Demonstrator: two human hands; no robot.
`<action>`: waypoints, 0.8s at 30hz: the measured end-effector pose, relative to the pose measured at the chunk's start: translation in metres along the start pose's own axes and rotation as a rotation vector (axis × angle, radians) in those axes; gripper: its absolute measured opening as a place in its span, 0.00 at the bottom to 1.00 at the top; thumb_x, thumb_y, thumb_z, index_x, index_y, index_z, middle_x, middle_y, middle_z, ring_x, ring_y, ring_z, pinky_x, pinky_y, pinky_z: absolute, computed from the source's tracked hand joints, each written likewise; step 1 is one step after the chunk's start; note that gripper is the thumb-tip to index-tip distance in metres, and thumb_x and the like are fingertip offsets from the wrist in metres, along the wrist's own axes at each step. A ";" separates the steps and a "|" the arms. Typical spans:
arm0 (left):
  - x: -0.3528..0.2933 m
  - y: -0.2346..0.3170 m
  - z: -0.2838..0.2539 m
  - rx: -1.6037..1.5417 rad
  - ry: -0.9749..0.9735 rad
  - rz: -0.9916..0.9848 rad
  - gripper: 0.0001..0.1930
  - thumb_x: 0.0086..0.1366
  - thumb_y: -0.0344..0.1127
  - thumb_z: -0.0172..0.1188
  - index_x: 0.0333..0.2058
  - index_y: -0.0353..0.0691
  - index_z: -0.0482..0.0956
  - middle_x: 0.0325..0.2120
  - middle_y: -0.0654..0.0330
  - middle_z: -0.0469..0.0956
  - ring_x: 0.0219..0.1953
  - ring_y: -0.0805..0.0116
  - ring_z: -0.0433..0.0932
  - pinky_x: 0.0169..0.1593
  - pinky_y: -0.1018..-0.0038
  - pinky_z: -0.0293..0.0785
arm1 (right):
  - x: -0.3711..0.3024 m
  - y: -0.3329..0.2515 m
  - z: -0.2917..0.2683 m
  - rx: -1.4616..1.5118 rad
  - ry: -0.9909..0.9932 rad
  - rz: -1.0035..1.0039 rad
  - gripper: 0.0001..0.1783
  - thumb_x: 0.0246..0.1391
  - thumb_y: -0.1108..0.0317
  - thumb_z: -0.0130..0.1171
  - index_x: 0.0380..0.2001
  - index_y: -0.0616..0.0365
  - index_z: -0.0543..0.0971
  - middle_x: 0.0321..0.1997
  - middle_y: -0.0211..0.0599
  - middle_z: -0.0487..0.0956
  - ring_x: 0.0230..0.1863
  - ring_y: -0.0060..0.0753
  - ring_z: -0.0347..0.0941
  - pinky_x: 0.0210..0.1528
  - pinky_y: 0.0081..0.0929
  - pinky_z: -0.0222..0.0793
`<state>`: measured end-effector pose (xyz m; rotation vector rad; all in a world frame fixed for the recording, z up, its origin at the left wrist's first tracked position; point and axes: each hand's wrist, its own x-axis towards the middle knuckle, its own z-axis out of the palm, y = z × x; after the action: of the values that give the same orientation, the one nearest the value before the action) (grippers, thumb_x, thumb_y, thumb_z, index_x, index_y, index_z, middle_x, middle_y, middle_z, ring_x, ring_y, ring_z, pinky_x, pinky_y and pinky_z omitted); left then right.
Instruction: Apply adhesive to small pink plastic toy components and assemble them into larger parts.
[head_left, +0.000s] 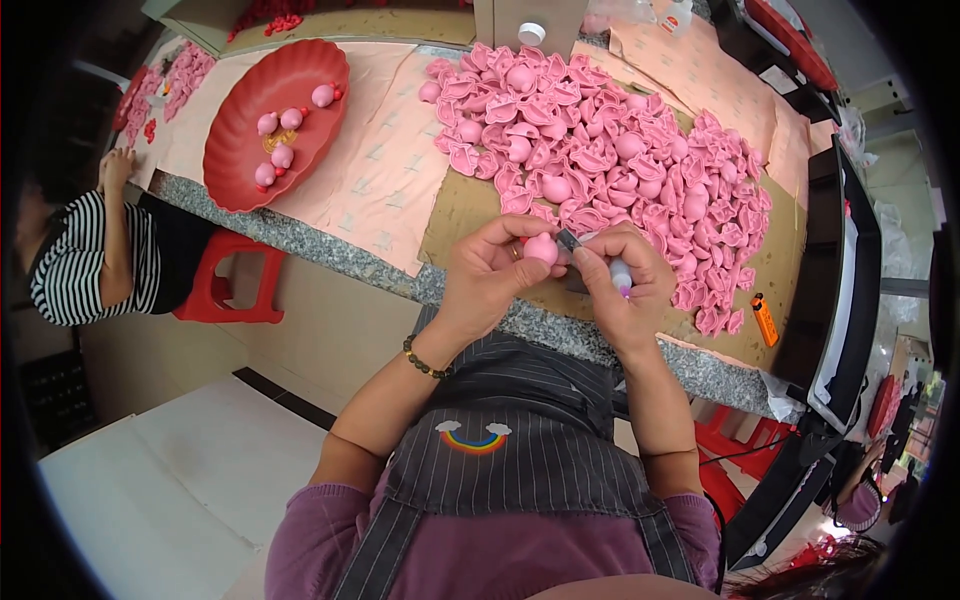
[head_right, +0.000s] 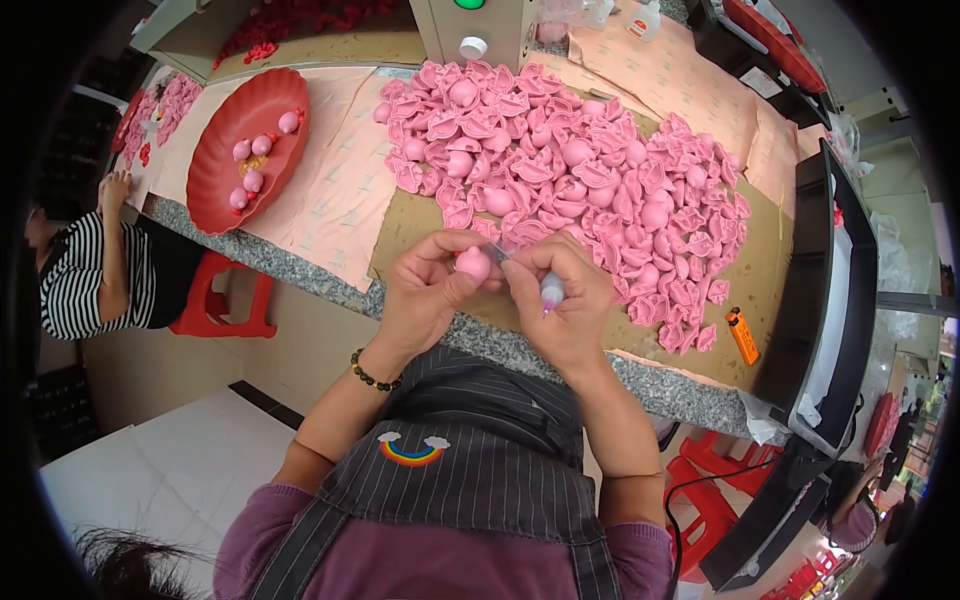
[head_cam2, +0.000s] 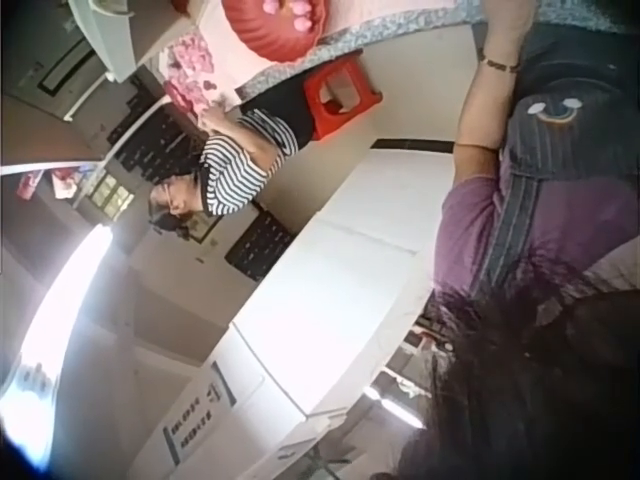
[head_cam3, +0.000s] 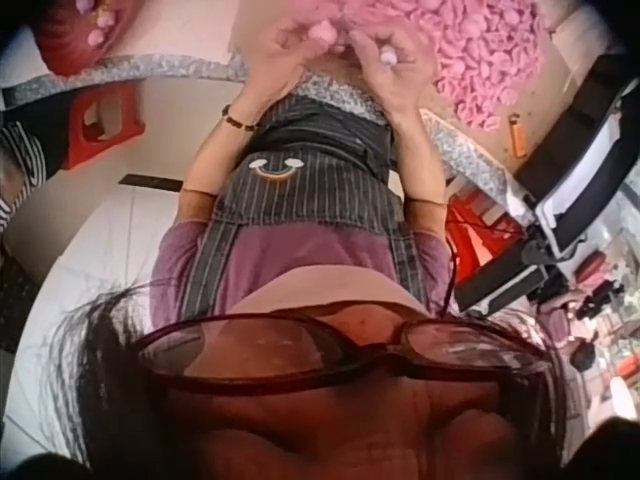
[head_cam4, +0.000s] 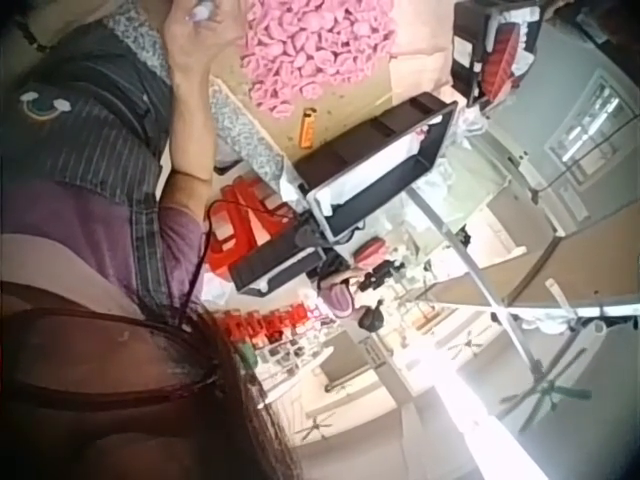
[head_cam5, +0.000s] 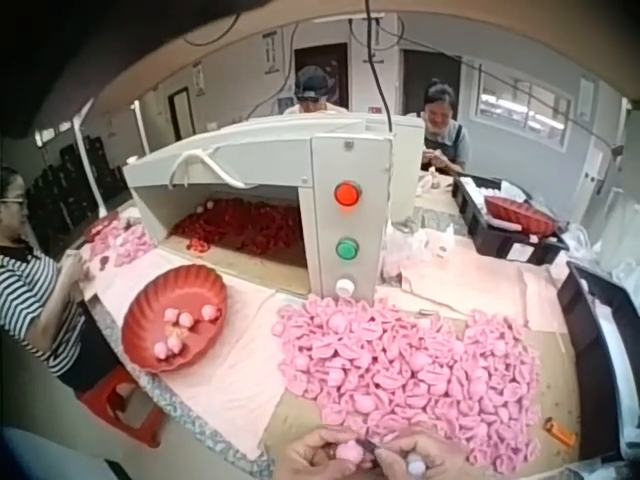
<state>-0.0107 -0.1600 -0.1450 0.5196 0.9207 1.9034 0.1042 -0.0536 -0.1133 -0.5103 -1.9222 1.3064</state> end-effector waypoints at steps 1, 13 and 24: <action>0.000 -0.001 0.000 0.002 0.000 0.000 0.16 0.57 0.27 0.60 0.43 0.30 0.70 0.36 0.55 0.75 0.35 0.69 0.77 0.42 0.75 0.76 | 0.000 0.000 0.000 0.001 -0.005 -0.009 0.03 0.44 0.81 0.58 0.24 0.64 0.76 0.23 0.30 0.73 0.25 0.18 0.65 0.28 0.15 0.59; 0.002 0.005 -0.003 -0.045 -0.088 -0.091 0.13 0.61 0.28 0.55 0.44 0.33 0.71 0.25 0.62 0.72 0.24 0.78 0.70 0.26 0.83 0.67 | 0.000 0.002 0.000 -0.090 -0.011 -0.091 0.02 0.42 0.82 0.58 0.22 0.65 0.75 0.23 0.34 0.74 0.25 0.22 0.67 0.28 0.17 0.61; 0.002 0.005 -0.006 -0.102 -0.116 -0.113 0.10 0.63 0.29 0.53 0.43 0.35 0.71 0.33 0.61 0.75 0.23 0.79 0.66 0.24 0.85 0.59 | 0.002 0.001 0.002 -0.170 -0.010 -0.158 0.04 0.40 0.82 0.60 0.21 0.65 0.75 0.21 0.34 0.73 0.23 0.24 0.67 0.25 0.18 0.60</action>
<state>-0.0186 -0.1624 -0.1447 0.5006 0.7585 1.7882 0.1014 -0.0526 -0.1140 -0.4261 -2.0486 1.0543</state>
